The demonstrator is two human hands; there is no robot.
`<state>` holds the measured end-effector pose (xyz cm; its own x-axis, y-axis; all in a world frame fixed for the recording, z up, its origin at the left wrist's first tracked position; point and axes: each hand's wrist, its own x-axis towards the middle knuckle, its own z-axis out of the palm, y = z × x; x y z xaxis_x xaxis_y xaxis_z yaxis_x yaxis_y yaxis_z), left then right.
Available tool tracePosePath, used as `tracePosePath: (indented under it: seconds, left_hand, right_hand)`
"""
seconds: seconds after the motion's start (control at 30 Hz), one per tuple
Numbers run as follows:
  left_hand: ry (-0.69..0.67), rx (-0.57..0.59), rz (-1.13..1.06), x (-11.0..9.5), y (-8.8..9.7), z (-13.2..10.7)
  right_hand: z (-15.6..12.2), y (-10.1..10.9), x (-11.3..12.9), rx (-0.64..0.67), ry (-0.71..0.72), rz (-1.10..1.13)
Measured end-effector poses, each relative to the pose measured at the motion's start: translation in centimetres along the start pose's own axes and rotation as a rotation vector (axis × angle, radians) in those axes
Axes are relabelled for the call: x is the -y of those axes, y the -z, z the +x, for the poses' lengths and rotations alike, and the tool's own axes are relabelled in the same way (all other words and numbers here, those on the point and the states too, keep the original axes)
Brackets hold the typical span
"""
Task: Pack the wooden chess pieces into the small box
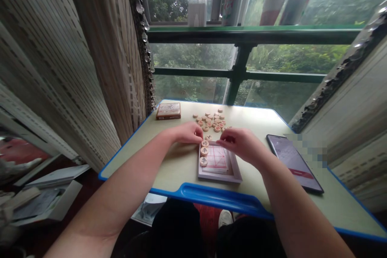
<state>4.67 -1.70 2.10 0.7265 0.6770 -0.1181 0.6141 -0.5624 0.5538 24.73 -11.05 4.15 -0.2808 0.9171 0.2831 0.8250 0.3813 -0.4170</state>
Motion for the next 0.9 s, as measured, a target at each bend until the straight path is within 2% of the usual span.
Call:
tracePosePath:
  seconds: [0.07, 0.13, 0.2, 0.27, 0.33, 0.43, 0.53, 0.6, 0.67, 0.8, 0.9]
  left_hand:
    - [-0.002, -0.001, 0.000, 0.0, -0.1, 0.1]
    - [-0.011, -0.005, 0.007, 0.0, -0.2, 0.1]
    - [-0.018, -0.007, 0.015, -0.2, -0.2, 0.1]
    - [-0.017, -0.003, 0.018, -0.3, -0.3, 0.0]
    - [-0.011, 0.004, 0.014, -0.5, -0.4, 0.0]
    - [-0.012, -0.019, 0.020, -0.5, -0.7, 0.2]
    - [-0.013, -0.154, 0.106, -0.1, -0.8, 0.6]
    - [0.004, -0.269, 0.223, 0.3, -0.8, 0.8]
    - [0.038, -0.333, 0.327, 0.7, -0.6, 0.8]
    - [0.104, -0.299, 0.375, 1.3, -0.3, 0.7]
    - [0.085, -0.276, 0.353, 1.3, -0.4, 0.8]
  right_hand:
    - [0.3, 0.5, -1.1, -0.135, -0.119, -0.100]
    - [0.7, 0.6, -2.3, -0.195, -0.256, -0.261]
    - [0.9, 0.2, -3.4, -0.150, -0.368, -0.355]
    - [1.1, -0.6, -4.3, -0.088, -0.398, -0.362]
    - [1.3, -1.5, -5.0, -0.070, -0.387, -0.319]
    - [1.7, -2.7, -6.0, -0.142, -0.303, -0.264]
    - [2.2, -3.7, -7.0, -0.136, -0.241, -0.186]
    - [2.6, -4.2, -7.6, -0.120, -0.230, -0.099]
    - [2.9, -4.4, -7.9, -0.137, -0.234, -0.032]
    - [3.1, -4.4, -8.0, -0.176, -0.243, -0.009]
    - [3.1, -4.1, -7.8, -0.176, -0.235, -0.030]
